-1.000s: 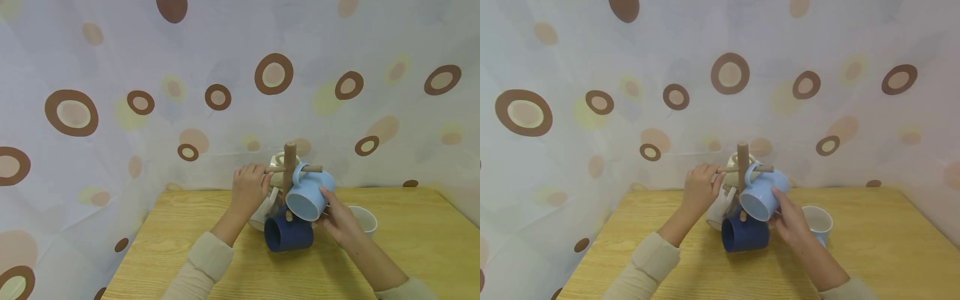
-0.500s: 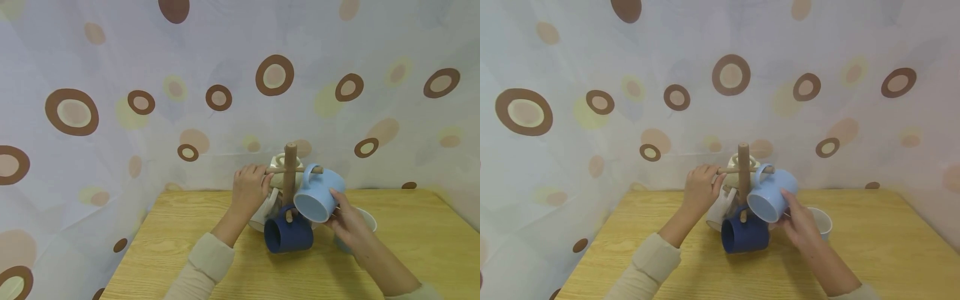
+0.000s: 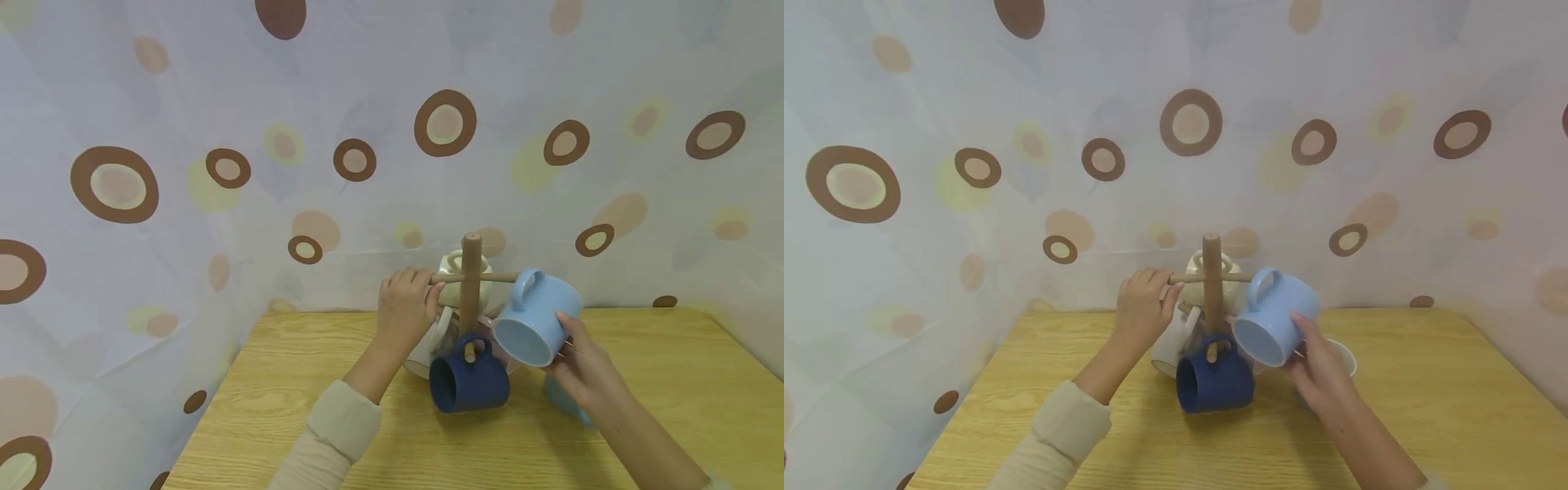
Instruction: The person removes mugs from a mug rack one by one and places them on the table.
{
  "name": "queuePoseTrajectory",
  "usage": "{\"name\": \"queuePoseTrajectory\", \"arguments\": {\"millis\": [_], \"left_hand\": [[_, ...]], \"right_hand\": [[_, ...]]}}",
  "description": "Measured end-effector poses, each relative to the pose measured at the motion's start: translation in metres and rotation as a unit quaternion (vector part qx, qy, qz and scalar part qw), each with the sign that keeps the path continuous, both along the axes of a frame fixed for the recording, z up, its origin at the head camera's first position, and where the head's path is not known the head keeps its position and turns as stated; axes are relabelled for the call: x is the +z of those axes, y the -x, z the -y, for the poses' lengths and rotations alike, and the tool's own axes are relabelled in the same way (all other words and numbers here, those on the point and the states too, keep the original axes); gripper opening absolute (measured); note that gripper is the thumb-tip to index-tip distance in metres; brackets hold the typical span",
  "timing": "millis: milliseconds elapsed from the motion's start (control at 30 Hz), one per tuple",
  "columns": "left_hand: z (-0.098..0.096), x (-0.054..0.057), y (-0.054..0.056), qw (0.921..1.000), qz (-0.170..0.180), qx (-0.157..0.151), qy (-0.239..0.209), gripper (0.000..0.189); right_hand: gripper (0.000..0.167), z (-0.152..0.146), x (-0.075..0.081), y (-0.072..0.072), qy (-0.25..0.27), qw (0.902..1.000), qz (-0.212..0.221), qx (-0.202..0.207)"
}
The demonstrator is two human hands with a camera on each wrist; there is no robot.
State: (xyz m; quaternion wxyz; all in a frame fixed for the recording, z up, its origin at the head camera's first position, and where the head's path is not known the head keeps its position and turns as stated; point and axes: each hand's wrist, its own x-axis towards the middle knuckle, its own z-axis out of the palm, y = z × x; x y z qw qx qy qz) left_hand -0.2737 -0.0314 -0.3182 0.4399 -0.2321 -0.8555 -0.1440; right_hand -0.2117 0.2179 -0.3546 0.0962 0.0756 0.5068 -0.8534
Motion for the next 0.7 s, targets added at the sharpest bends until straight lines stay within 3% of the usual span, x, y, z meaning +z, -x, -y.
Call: {"name": "queuePoseTrajectory", "arguments": {"millis": [300,533,600,700], "left_hand": [[-0.001,0.002,-0.003,0.9998,0.017,0.001,-0.006,0.019],[-0.003,0.002,-0.004,0.9984,0.053,0.001,-0.019,0.020],[-0.004,0.003,-0.004,0.9973,0.070,-0.002,-0.025,0.021],[-0.004,0.003,-0.005,0.9937,0.101,-0.017,-0.045,0.022]], "right_hand": [[0.082,-0.010,-0.011,-0.010,-0.053,0.9972,-0.050,0.015],[0.075,-0.008,-0.020,-0.017,-0.087,0.9911,-0.100,0.016],[0.070,-0.006,-0.023,-0.018,-0.097,0.9887,-0.114,0.007],[0.050,-0.003,-0.026,-0.021,-0.098,0.9876,-0.123,-0.009]]}}
